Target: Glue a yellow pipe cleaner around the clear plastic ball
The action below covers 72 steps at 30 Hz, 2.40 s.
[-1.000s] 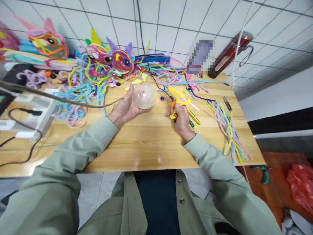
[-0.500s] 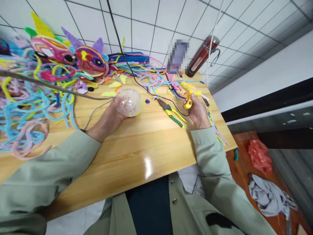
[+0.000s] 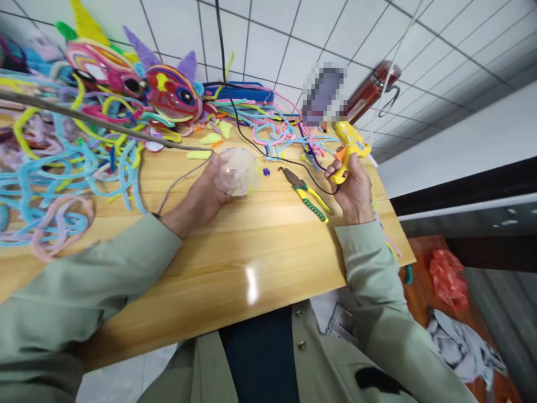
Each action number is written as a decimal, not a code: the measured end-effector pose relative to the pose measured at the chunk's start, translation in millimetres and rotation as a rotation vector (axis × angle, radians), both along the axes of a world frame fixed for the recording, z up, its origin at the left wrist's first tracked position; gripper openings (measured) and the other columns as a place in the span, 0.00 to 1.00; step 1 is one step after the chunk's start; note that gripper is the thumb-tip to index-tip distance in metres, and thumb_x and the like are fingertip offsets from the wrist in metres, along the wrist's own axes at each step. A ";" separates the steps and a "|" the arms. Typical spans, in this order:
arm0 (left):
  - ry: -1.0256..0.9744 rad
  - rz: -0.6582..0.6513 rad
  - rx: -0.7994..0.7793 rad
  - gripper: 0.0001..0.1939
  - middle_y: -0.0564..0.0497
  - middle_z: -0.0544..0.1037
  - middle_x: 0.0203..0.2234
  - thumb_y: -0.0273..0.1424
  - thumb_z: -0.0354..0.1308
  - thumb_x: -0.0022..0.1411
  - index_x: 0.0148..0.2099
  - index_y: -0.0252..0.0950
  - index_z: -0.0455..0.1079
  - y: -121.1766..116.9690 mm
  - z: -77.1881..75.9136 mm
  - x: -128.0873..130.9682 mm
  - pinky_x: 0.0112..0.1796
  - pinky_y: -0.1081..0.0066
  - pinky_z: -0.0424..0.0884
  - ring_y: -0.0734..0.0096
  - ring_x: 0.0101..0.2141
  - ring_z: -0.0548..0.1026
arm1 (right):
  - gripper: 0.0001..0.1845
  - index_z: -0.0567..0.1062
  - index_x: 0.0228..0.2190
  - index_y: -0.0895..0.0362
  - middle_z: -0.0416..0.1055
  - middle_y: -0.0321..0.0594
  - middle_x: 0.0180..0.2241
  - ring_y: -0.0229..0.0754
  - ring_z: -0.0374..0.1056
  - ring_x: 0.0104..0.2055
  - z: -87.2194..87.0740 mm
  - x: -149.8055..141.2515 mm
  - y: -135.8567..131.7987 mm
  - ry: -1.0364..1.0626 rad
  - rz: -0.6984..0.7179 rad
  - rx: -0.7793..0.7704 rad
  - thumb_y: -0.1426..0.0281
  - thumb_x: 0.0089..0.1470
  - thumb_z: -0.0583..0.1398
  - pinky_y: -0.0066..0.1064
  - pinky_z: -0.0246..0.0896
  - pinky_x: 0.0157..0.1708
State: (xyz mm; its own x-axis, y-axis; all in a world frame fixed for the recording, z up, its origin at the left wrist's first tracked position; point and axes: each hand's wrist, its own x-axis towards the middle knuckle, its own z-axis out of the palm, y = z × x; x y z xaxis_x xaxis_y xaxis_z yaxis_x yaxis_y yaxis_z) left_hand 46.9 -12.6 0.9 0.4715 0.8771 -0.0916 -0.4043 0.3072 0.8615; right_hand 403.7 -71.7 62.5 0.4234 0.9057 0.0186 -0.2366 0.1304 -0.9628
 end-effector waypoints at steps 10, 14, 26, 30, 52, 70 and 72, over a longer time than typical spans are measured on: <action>-0.079 -0.142 0.053 0.47 0.41 0.84 0.69 0.55 0.88 0.58 0.71 0.45 0.76 -8.4 -2.4 1.0 0.62 0.53 0.88 0.43 0.67 0.85 | 0.28 0.76 0.34 0.50 0.75 0.28 0.28 0.37 0.75 0.31 -10.0 -82.5 2.6 -0.103 0.092 0.029 0.49 0.51 0.83 0.30 0.77 0.35; 0.003 -0.030 0.187 0.54 0.38 0.82 0.70 0.56 0.89 0.54 0.72 0.41 0.71 -8.7 -0.5 4.7 0.71 0.49 0.81 0.39 0.72 0.80 | 0.31 0.79 0.39 0.48 0.83 0.33 0.36 0.44 0.84 0.42 -19.3 -114.2 6.5 -0.060 0.119 -0.008 0.43 0.51 0.83 0.36 0.86 0.43; 0.672 0.103 0.782 0.61 0.34 0.72 0.75 0.64 0.81 0.59 0.79 0.38 0.62 1.3 -17.2 -16.3 0.75 0.48 0.76 0.38 0.74 0.75 | 0.32 0.87 0.44 0.48 0.91 0.41 0.51 0.54 0.87 0.58 -36.6 -132.6 -0.7 -0.153 0.205 0.000 0.36 0.54 0.79 0.46 0.87 0.60; 0.713 0.151 0.857 0.56 0.36 0.76 0.73 0.59 0.83 0.62 0.79 0.40 0.64 -5.3 -17.0 -18.0 0.71 0.49 0.81 0.42 0.68 0.81 | 0.34 0.88 0.44 0.48 0.92 0.42 0.51 0.52 0.88 0.55 -36.2 -131.6 -8.3 -0.157 0.245 0.019 0.34 0.53 0.78 0.44 0.87 0.59; 0.760 0.414 0.797 0.74 0.24 0.71 0.76 0.55 0.94 0.42 0.80 0.33 0.62 2.8 -20.4 -9.9 0.80 0.32 0.63 0.25 0.77 0.70 | 0.30 0.82 0.33 0.50 0.76 0.32 0.23 0.42 0.69 0.27 -43.3 -121.0 -35.4 -0.253 0.189 -0.018 0.39 0.52 0.79 0.37 0.69 0.34; 0.743 0.180 0.861 0.69 0.28 0.68 0.78 0.62 0.86 0.57 0.83 0.38 0.54 -23.4 -28.4 -10.9 0.80 0.40 0.69 0.32 0.79 0.69 | 0.35 0.85 0.45 0.49 0.91 0.41 0.43 0.48 0.87 0.45 -50.6 -129.2 -35.7 -0.102 0.137 -0.051 0.37 0.50 0.81 0.37 0.84 0.41; 0.754 0.246 0.964 0.69 0.29 0.65 0.80 0.58 0.88 0.57 0.84 0.40 0.51 -19.4 -32.5 -11.1 0.81 0.39 0.67 0.33 0.81 0.66 | 0.35 0.86 0.46 0.48 0.92 0.42 0.45 0.51 0.89 0.48 -49.9 -130.1 -35.6 -0.094 0.163 -0.045 0.37 0.50 0.81 0.39 0.85 0.42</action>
